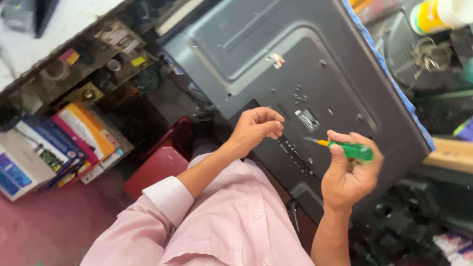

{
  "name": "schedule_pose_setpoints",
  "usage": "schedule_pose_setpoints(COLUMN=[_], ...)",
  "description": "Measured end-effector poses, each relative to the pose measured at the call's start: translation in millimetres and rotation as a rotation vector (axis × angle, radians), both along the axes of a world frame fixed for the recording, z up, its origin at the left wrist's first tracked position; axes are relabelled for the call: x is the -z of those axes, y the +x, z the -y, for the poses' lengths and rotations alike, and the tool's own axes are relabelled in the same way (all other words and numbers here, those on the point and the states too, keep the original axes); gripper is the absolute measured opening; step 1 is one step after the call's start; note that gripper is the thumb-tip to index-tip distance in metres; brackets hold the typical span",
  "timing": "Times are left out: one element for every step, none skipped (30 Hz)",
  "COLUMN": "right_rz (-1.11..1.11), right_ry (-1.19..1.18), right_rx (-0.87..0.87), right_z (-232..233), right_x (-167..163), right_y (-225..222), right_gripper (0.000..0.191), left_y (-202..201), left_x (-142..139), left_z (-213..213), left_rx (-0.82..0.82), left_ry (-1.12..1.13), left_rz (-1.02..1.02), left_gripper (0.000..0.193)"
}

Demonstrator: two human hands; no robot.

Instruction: The person uses a screwdriver to remove screws from the back panel of a television set. They place the screws on the workbench and continue unscrewing additional fasteners from different locations on the TV back.

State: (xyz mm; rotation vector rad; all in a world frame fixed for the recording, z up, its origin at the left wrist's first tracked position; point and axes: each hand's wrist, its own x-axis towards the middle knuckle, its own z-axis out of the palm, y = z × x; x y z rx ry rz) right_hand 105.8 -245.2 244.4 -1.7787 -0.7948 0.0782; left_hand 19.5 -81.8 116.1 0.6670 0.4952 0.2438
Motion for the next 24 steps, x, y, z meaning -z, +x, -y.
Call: schedule_pose_setpoints(right_rz=[-0.032, -0.051, -0.070, -0.072, -0.100, -0.129, -0.184, -0.207, -0.230, -0.218, -0.210, -0.203, -0.203, -0.192, -0.182, -0.161, -0.146, -0.132, -0.126, -0.126, -0.126, -0.130, -0.133, -0.136], right_ry=[0.062, 0.111, 0.159, 0.194, 0.232, 0.269, 0.308, 0.318, 0.327, 0.312, 0.306, 0.299, 0.293, 0.280, 0.266, 0.242, 0.226, 0.210, 0.203, 0.195, 0.188, 0.181, 0.179, 0.177], right_rx=[-0.048, -0.082, -0.118, -0.140, -0.158, -0.177, -0.192, -0.201, -0.209, -0.212, -0.223, -0.235, -0.254, -0.262, -0.270, -0.269, -0.269, -0.270, -0.274, -0.277, -0.279, -0.278, -0.280, -0.281], right_z=[-11, -24, -37, -50, -64, -77, -90, -102, -115, -126, -138, -149, -159, -168, -177, -185, -193, -200, -206, -212, -217, -222, -227, -232], right_x=[-1, 0, 2, 4, 5, 7, 9, 9, 10, 10, 10, 11, 10, 10, 11, 11, 11, 12, 12, 13, 13, 14, 14, 15], right_y=[1, 1, 1, 0, -1, -2, -5, -7, -9, -11, -13, -14, -15, -17, -20, -21, -23, -25, -27, -29, -31, -33, -35, -36], right_gripper=[0.034, 0.035, 0.037, 0.038, 0.039, 0.040, 0.041, 0.041, 0.042, 0.042, 0.042, 0.042, 0.043, 0.043, 0.044, 0.044, 0.044, 0.045, 0.045, 0.046, 0.046, 0.046, 0.047, 0.047], left_y=[-7, -14, -20, -26, -31, -35, -39, -44, -48, -53, -58, -62, -66, -70, -72, -75, -77, -79, -80, -81, -83, -84, -85, -85], left_x=[2, 3, 4, 5, 5, 5, 4, 3, 1, -1, -2, -4, -5, -5, -5, -5, -4, -3, -1, 1, 3, 5, 7, 10], left_z=[-4, -10, -16, -23, -31, -39, -47, -57, -64, -72, -82, -91, -99, -107, -115, -122, -128, -134, -139, -143, -148, -151, -155, -158], left_rx=[-0.021, -0.041, -0.060, -0.086, -0.110, -0.132, -0.157, -0.179, -0.199, -0.221, -0.240, -0.259, -0.268, -0.277, -0.285, -0.293, -0.302, -0.311, -0.317, -0.324, -0.329, -0.336, -0.342, -0.349], left_ry=[-0.031, -0.063, -0.097, -0.090, -0.082, -0.077, -0.068, -0.061, -0.057, -0.080, -0.099, -0.119, -0.143, -0.166, -0.188, -0.189, -0.190, -0.191, -0.196, -0.202, -0.208, -0.216, -0.224, -0.232], left_rz=[0.019, 0.038, 0.058, 0.073, 0.089, 0.107, 0.118, 0.130, 0.142, 0.149, 0.155, 0.161, 0.161, 0.160, 0.160, 0.164, 0.169, 0.174, 0.180, 0.184, 0.188, 0.189, 0.192, 0.194], left_gripper=[0.011, 0.011, 0.012, 0.012, 0.013, 0.014, 0.014, 0.014, 0.014, 0.014, 0.014, 0.015, 0.015, 0.015, 0.015, 0.015, 0.016, 0.016, 0.016, 0.016, 0.016, 0.016, 0.015, 0.015])
